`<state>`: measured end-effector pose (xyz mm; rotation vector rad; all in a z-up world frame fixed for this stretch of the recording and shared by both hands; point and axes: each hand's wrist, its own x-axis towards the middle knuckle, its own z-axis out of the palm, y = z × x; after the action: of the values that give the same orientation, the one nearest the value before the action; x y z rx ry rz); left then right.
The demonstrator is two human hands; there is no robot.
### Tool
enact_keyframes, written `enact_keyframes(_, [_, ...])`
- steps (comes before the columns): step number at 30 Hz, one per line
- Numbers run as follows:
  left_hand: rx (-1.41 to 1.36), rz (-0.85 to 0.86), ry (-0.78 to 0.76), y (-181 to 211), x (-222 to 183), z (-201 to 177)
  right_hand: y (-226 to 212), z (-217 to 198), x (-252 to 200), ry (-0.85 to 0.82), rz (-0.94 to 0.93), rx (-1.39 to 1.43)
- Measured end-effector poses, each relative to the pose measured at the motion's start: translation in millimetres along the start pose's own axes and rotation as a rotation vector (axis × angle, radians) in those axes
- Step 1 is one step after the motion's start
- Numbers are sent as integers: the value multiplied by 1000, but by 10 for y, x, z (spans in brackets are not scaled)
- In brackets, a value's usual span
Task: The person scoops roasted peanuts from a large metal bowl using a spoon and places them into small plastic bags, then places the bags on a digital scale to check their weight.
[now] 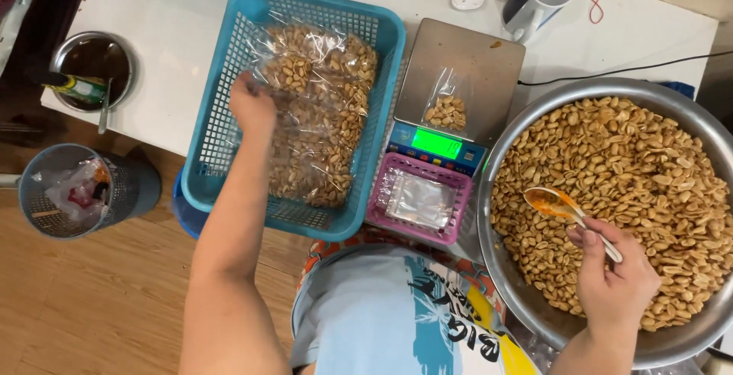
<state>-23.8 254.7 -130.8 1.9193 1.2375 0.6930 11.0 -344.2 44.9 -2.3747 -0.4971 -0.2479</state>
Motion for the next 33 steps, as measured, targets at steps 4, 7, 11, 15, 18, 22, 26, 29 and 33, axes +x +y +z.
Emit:
enact_keyframes(4, [54, 324, 59, 103, 105, -104, -3, 6, 56, -36, -9, -2])
enact_keyframes(7, [169, 589, 36, 210, 274, -200, -18, 12, 85, -60, -46, 13])
enact_keyframes(11, [545, 850, -47, 248, 453, -232, 93, 7, 67, -68, -58, -68])
enact_keyframes(15, [106, 302, 144, 950, 92, -415, 128, -209, 48, -202, 214, -153])
enact_keyframes(18, [487, 954, 137, 1240, -611, -687, -54, -358, 369, -659, 600, -648])
enact_keyframes(22, [28, 832, -470, 1267, -1819, -196, 367, 36, 183, -724, 581, -544])
enact_keyframes(26, [295, 854, -741, 1129, -2700, 393, 280, 64, 81, -358, 355, -339])
enact_keyframes(29, [544, 801, -867, 993, -2800, 622, 330, 2, 94, -516, 526, -388])
enact_keyframes(33, [484, 1053, -469, 986, -2774, 666, 187, 170, 325, -553, 716, -128])
